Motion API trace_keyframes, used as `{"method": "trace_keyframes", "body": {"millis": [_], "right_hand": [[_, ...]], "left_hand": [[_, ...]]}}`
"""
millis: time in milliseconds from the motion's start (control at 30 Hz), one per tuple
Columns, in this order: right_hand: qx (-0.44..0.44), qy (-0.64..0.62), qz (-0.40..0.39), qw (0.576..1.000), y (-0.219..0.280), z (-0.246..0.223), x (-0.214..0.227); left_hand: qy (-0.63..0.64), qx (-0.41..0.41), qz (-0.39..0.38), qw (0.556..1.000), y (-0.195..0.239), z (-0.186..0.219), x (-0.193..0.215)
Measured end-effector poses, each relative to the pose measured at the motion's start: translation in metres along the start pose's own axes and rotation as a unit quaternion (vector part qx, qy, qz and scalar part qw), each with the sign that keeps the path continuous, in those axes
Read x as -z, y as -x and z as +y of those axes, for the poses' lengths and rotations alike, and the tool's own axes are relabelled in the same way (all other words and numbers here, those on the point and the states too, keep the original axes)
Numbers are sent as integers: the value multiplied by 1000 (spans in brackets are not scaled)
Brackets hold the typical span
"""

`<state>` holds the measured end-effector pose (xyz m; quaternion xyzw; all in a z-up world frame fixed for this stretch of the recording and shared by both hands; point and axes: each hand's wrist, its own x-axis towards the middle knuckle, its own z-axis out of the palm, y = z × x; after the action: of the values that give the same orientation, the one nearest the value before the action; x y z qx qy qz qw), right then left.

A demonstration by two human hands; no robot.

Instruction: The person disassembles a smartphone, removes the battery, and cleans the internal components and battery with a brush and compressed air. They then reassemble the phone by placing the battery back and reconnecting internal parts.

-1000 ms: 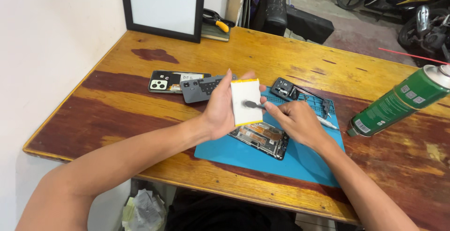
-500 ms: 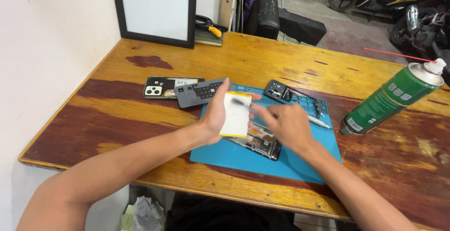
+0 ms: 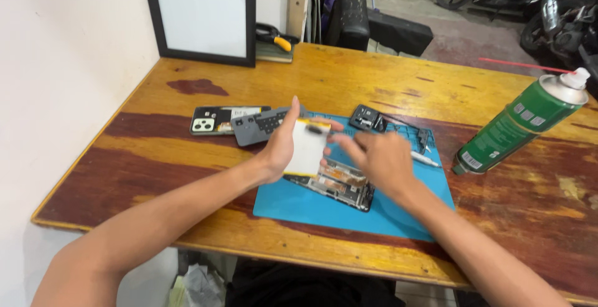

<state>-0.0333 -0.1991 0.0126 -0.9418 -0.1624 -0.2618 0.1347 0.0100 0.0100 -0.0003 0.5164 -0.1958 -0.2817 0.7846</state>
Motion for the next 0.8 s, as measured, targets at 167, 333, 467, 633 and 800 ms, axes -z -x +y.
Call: {"method": "trace_keyframes", "body": {"millis": [167, 333, 467, 633, 800], "right_hand": [[-20, -25, -45, 999, 3, -3, 3], [-1, -51, -88, 995, -5, 2, 8], [-10, -41, -25, 999, 1, 4, 8], [41, -32, -66, 996, -2, 0, 8], [-7, 6, 13, 1000, 1, 7, 5]], "left_hand": [[18, 18, 27, 999, 2, -2, 3], [3, 27, 50, 998, -5, 4, 3], [23, 44, 57, 997, 1, -2, 3], [13, 29, 52, 998, 2, 2, -2], [-2, 30, 52, 998, 1, 1, -2]]}}
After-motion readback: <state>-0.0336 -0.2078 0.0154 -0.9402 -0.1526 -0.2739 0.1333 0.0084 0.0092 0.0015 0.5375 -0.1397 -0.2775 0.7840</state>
